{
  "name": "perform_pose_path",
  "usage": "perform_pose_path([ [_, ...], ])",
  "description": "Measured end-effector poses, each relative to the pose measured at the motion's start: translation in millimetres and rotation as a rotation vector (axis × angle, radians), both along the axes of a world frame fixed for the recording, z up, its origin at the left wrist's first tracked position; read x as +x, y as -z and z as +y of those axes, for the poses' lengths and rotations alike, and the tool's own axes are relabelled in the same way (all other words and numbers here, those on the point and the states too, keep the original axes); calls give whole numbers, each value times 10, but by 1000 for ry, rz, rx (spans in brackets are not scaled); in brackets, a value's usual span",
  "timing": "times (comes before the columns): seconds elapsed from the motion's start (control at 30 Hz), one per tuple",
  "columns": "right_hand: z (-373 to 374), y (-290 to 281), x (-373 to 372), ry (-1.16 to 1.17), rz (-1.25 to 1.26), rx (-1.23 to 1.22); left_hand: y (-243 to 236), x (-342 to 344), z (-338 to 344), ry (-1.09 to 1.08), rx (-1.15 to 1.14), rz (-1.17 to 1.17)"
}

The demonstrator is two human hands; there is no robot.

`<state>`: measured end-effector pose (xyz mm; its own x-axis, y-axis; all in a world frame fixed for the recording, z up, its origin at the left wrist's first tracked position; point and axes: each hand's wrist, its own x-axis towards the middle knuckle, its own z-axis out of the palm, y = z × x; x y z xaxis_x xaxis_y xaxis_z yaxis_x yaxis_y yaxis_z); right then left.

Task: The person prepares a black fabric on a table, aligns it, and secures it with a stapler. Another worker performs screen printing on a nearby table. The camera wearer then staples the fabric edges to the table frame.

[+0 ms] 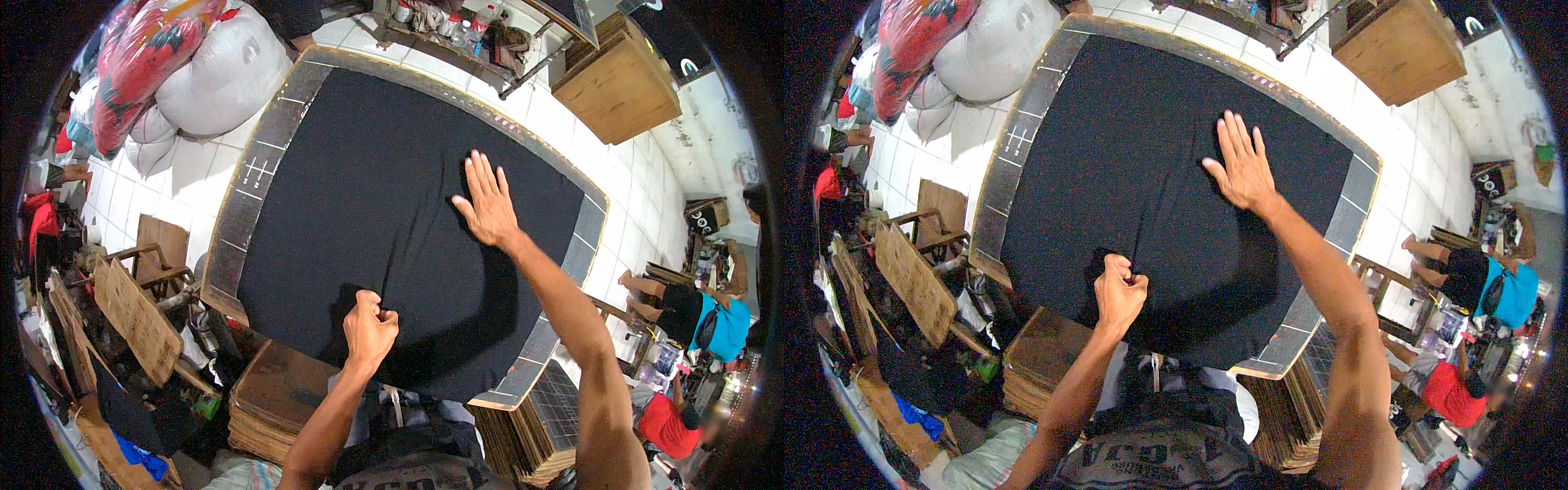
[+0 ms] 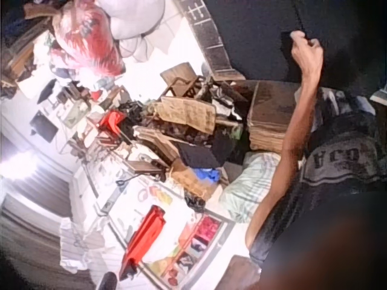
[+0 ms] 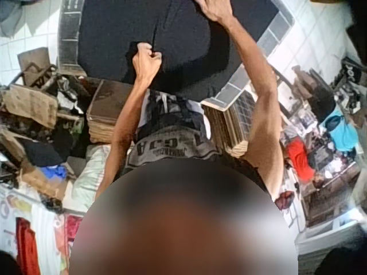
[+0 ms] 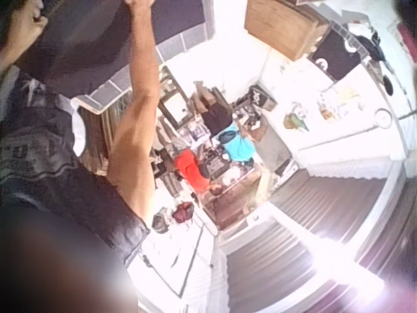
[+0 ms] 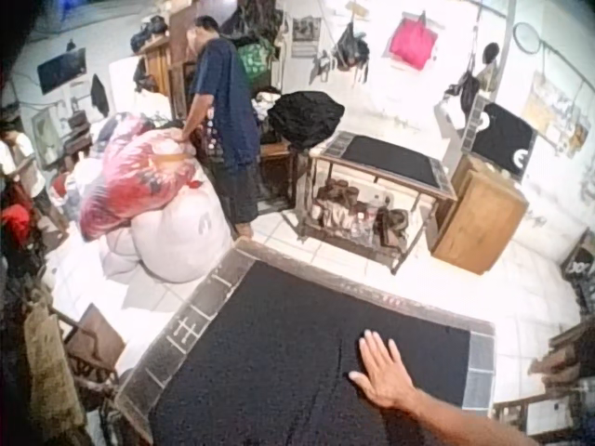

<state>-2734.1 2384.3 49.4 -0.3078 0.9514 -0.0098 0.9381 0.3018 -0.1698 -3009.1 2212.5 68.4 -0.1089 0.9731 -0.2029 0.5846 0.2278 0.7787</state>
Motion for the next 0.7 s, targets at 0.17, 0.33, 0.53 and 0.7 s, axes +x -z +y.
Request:
perform_pose_path([
  [0.17,545,58,-56,-195,-24,15,46,39,-22,32,64,101],
  [0.33,-57,-115,-232,-477,-77,-114,16,45,-10,77,36,134],
  [0.53,-978,-281,-322,-786,-15,-492,-114,96,248,23,129,106],
  [0.7,-150,16,-47,-265,67,0,-36,305,719,60,107,200],
])
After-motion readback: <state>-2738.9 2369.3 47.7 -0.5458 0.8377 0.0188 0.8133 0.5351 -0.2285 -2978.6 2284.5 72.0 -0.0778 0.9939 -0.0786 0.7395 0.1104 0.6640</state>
